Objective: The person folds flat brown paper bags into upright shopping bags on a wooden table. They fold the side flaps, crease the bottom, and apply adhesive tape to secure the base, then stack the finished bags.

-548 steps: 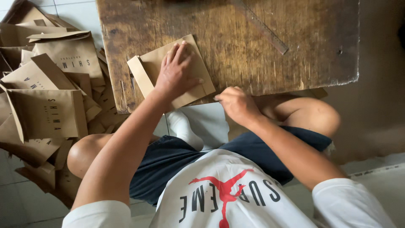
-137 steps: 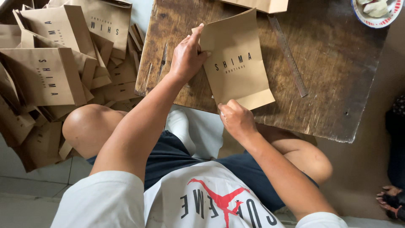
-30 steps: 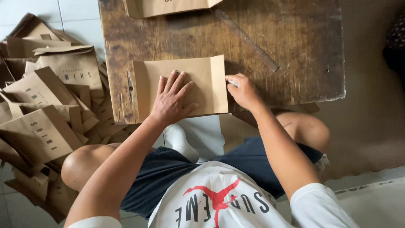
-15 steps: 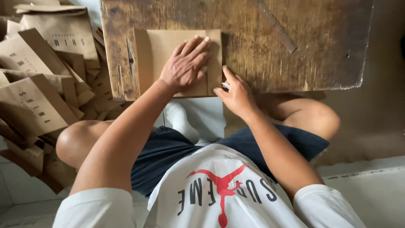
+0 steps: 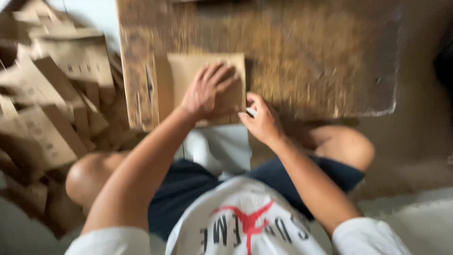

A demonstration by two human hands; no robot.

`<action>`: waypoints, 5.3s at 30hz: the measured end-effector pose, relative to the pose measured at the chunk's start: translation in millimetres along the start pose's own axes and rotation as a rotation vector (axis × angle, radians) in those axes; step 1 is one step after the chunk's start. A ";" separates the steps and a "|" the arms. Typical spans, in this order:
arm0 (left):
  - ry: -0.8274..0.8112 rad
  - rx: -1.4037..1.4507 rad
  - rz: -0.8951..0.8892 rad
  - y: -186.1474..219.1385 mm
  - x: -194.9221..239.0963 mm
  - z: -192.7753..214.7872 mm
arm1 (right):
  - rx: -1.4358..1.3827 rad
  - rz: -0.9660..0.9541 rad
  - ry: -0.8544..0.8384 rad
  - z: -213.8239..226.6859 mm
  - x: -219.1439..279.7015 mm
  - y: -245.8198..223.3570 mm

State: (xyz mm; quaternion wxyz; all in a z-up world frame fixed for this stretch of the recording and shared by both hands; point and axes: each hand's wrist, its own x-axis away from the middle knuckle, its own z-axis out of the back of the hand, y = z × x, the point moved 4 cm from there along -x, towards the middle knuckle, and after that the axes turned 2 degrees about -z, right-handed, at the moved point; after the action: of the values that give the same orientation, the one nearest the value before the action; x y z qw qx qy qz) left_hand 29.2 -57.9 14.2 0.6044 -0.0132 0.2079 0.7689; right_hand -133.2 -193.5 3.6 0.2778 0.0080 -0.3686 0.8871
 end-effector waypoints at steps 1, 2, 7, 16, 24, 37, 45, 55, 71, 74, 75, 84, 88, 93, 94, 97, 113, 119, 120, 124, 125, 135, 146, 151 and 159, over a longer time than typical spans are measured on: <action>0.019 -0.021 -0.015 -2.6 -6.1 4.1 | -0.001 0.020 0.025 4.6 -15.2 6.2; -0.002 -0.003 0.008 -1.0 -5.2 3.8 | -0.031 -0.065 0.020 5.8 -21.9 18.4; -0.048 0.010 0.062 -3.1 -2.4 -8.9 | 0.006 -0.137 -0.032 14.6 -38.8 12.3; -0.151 0.005 0.119 -0.2 -0.8 -16.5 | -0.234 0.237 0.266 -18.5 -186.1 32.4; -0.194 0.034 0.372 -17.4 -18.0 -11.7 | -0.124 0.669 0.261 -23.1 -123.9 34.8; -0.423 -0.121 0.188 36.3 10.1 -23.8 | -0.001 0.445 0.130 34.5 7.7 7.5; 0.295 0.116 0.175 4.2 42.9 -8.2 | 0.231 0.593 0.093 -33.6 40.5 -52.2; -0.062 -0.013 0.520 7.7 35.2 7.7 | -0.046 0.256 0.455 -6.6 -91.4 36.0; 0.198 -0.003 -0.026 -9.6 16.6 -9.3 | 0.069 0.165 0.036 -9.9 -28.6 -19.6; 0.191 0.002 -0.024 -8.4 17.9 -4.3 | 0.052 0.108 -0.037 -18.5 -13.8 -22.3; 0.182 0.001 -0.004 -8.9 17.0 -3.2 | -0.020 0.052 -0.080 -21.3 -10.6 -20.2; 0.056 0.053 0.046 -7.6 14.4 1.0 | 0.044 0.016 -0.075 -14.6 -16.0 -32.0; 0.040 0.034 0.055 -3.6 11.6 10.3 | 0.042 0.096 0.028 -15.0 -52.7 -30.1; 0.078 0.052 0.034 -8.5 13.2 3.2 | 0.048 0.144 0.091 -37.2 -73.1 -6.7; 0.076 0.052 0.037 -9.9 14.1 0.9 | 0.047 0.144 0.087 -37.6 -72.9 -6.8; 0.101 0.061 0.025 -10.0 15.1 -2.2 | 0.045 0.132 0.082 -36.1 -71.5 -6.5; 0.176 0.042 0.010 -13.9 18.1 -14.7 | 0.014 0.147 0.130 -40.1 -110.8 8.5; 0.174 0.058 -0.017 -13.0 13.8 -8.2 | 0.052 0.160 0.104 -36.5 -115.4 1.1; 0.173 0.063 -0.017 -12.6 14.7 -8.2 | 0.077 0.175 0.101 -40.7 -119.0 5.5; 0.096 0.079 0.024 -8.4 14.1 -4.3 | -0.133 0.075 0.035 -17.5 -114.4 4.2; 0.000 0.095 0.068 -4.5 12.3 1.6 | -0.036 -0.015 0.010 -5.7 -108.9 1.4; -0.227 0.194 0.148 -4.8 12.7 4.2 | -0.087 0.282 -0.013 4.1 -43.4 -20.7; -0.300 0.158 0.182 -26.8 0.9 5.3 | 0.039 0.371 0.035 5.2 -168.7 -57.9; -0.290 0.169 0.199 -33.1 2.0 -2.8 | -0.055 0.640 -0.008 -19.2 -100.5 -25.7; -0.405 0.104 0.218 -29.7 -2.1 -1.1 | 0.182 0.703 -0.055 3.8 -6.0 -36.6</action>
State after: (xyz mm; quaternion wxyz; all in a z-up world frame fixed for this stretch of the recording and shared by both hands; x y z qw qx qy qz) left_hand 57.3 -54.8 4.8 0.5471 0.1950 0.1221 0.8048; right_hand -110.6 -177.9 28.8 -0.0561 -0.0706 -0.2756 0.9570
